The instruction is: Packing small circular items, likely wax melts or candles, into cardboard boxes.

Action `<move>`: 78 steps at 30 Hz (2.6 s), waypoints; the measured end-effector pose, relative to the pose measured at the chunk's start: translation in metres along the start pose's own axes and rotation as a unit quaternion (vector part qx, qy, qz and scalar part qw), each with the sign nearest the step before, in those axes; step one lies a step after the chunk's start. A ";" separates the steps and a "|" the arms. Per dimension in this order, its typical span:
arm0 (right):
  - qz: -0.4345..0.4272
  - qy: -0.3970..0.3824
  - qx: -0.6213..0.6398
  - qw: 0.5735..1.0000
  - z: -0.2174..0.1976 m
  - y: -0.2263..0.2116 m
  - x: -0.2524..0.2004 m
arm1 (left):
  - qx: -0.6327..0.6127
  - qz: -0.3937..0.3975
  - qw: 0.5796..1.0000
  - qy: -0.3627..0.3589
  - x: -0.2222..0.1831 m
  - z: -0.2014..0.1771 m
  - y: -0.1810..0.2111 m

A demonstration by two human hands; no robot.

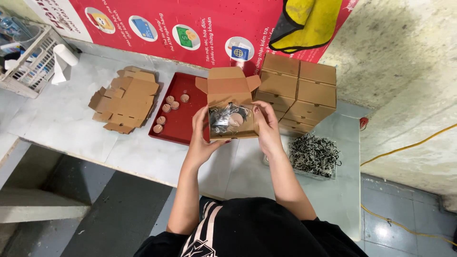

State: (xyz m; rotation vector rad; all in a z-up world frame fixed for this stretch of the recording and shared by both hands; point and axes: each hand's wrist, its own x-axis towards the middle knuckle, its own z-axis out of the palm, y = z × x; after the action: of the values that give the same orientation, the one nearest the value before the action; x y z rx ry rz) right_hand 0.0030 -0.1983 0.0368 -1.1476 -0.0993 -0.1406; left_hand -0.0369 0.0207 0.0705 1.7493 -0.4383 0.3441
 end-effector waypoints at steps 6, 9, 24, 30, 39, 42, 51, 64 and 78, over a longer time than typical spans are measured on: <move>-0.041 0.004 -0.059 0.997 0.006 -0.020 -0.004 | -0.054 -0.027 0.998 -0.012 0.000 0.012 -0.002; -0.023 -0.007 -0.081 0.996 0.001 -0.020 -0.004 | -0.110 -0.001 0.994 -0.028 0.001 0.014 -0.015; -0.027 0.046 -0.044 0.998 -0.010 -0.005 0.008 | -0.235 -0.007 0.972 0.022 -0.003 0.040 -0.065; 0.047 0.020 -0.120 0.991 -0.031 0.018 0.008 | -0.204 -0.010 0.978 0.043 0.007 0.038 -0.038; 0.027 0.000 -0.088 0.996 -0.029 0.005 0.002 | -0.169 -0.019 0.985 0.039 0.002 0.055 -0.044; -0.031 -0.055 -0.089 0.994 -0.014 -0.024 -0.003 | -0.230 -0.096 0.968 0.019 -0.006 0.058 -0.065; -0.022 -0.091 -0.101 0.990 -0.032 -0.013 -0.013 | -0.099 -0.011 0.995 -0.007 0.007 0.047 -0.021; -0.029 -0.119 -0.102 0.987 -0.038 0.031 -0.023 | -0.239 -0.116 0.962 0.070 -0.007 0.053 -0.073; 0.289 0.098 0.176 0.936 0.002 0.101 -0.008 | -0.092 -0.124 0.972 0.180 -0.009 0.059 -0.173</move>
State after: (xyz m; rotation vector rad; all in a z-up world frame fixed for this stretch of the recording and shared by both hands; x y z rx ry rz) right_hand 0.0113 -0.1551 -0.0544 -0.7595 0.3797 0.2786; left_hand 0.0358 -0.0026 -0.0957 1.4988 0.0110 0.4163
